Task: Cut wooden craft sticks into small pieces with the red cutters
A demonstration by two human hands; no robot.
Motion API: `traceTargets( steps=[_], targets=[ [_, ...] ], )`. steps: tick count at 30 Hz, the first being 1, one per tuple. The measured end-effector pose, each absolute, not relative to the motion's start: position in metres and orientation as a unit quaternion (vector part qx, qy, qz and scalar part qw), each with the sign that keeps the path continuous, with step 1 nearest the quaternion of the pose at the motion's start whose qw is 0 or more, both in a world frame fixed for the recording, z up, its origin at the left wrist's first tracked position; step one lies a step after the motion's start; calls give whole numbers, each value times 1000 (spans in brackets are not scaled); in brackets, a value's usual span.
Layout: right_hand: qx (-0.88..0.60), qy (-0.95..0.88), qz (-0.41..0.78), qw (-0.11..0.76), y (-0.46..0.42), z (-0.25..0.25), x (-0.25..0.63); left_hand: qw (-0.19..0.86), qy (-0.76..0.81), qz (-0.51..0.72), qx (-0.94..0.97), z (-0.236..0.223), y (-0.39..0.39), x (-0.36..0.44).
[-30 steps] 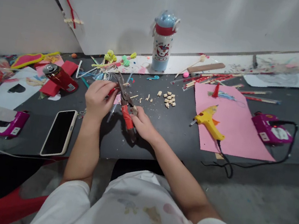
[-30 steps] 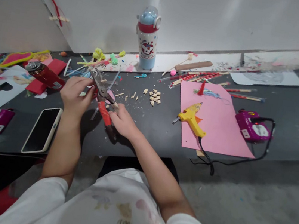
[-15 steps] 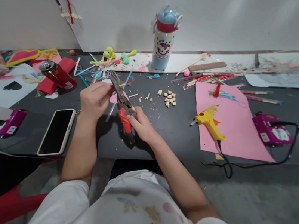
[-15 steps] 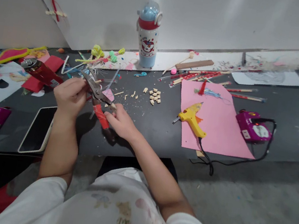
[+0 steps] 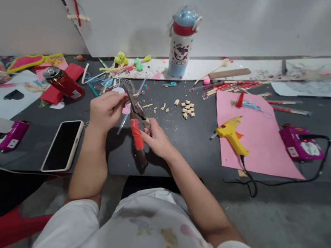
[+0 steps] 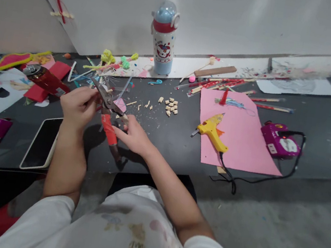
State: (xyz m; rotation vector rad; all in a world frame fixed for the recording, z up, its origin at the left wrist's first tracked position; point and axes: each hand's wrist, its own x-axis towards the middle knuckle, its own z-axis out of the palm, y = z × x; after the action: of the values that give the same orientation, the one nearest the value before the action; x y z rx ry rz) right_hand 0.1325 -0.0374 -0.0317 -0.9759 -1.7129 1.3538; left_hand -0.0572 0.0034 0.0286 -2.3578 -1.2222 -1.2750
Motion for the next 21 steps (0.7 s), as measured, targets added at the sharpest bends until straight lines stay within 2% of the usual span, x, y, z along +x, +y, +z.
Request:
traceTargets(
  steps=[21],
  targets=[
    [-389,-662,528,363,-36,-33,131,53,-456,-354,-815,28,2,-62]
  ],
)
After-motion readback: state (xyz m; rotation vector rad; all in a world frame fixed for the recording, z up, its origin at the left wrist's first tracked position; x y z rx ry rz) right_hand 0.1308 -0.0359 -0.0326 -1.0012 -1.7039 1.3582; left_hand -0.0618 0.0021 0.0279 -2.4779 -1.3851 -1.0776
